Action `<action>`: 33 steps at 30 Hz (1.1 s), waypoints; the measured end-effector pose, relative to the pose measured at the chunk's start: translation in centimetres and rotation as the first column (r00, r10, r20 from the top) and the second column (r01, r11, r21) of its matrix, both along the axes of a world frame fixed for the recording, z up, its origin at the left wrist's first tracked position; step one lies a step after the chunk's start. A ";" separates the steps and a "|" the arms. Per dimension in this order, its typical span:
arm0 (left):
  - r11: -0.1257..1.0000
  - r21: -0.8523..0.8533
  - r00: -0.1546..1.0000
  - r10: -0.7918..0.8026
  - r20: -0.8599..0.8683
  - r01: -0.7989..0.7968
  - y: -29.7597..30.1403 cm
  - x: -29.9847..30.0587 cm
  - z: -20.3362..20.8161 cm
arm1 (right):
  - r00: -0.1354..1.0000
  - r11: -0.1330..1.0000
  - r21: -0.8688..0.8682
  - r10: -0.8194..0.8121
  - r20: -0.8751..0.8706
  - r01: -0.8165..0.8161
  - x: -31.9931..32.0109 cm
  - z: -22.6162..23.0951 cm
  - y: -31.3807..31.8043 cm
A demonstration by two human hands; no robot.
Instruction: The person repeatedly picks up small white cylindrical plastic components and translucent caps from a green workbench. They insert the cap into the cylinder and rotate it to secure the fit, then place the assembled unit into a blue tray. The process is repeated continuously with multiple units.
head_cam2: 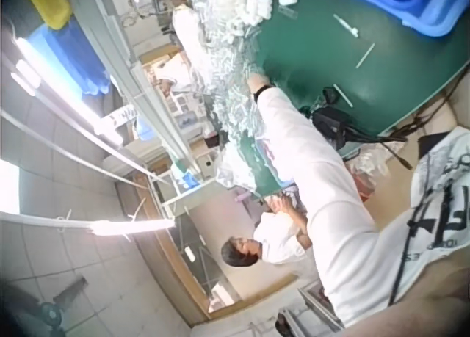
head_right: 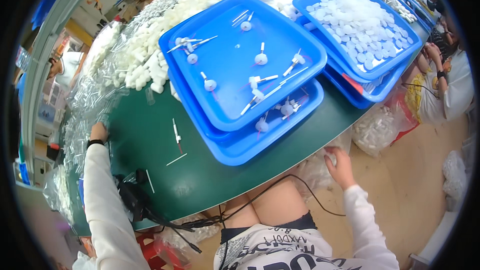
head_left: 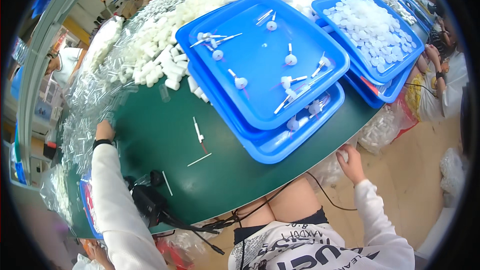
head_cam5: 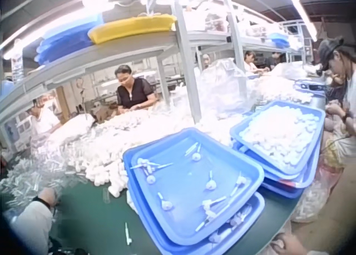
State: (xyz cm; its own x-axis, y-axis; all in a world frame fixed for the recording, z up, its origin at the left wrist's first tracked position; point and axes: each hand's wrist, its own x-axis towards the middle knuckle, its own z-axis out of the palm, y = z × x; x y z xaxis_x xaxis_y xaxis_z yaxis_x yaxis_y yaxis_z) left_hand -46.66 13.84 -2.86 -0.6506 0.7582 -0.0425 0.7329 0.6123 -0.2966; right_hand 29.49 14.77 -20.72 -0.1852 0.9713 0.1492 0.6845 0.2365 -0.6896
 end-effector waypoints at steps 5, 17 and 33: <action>0.988 0.151 0.998 0.007 0.061 -0.016 2.7 3.6 0.4 | 0.994 0.956 -0.293 -0.050 -0.096 0.020 1.1 8.0 -2.6; 0.980 0.198 0.998 0.011 0.068 -0.024 4.5 8.6 -0.6 | 0.738 0.668 0.316 0.621 0.262 -0.674 -17.1 29.8 13.7; 0.668 0.560 0.684 -0.693 0.228 0.490 13.7 21.4 0.4 | 0.825 0.770 0.350 0.380 0.419 -0.533 -29.3 26.6 21.8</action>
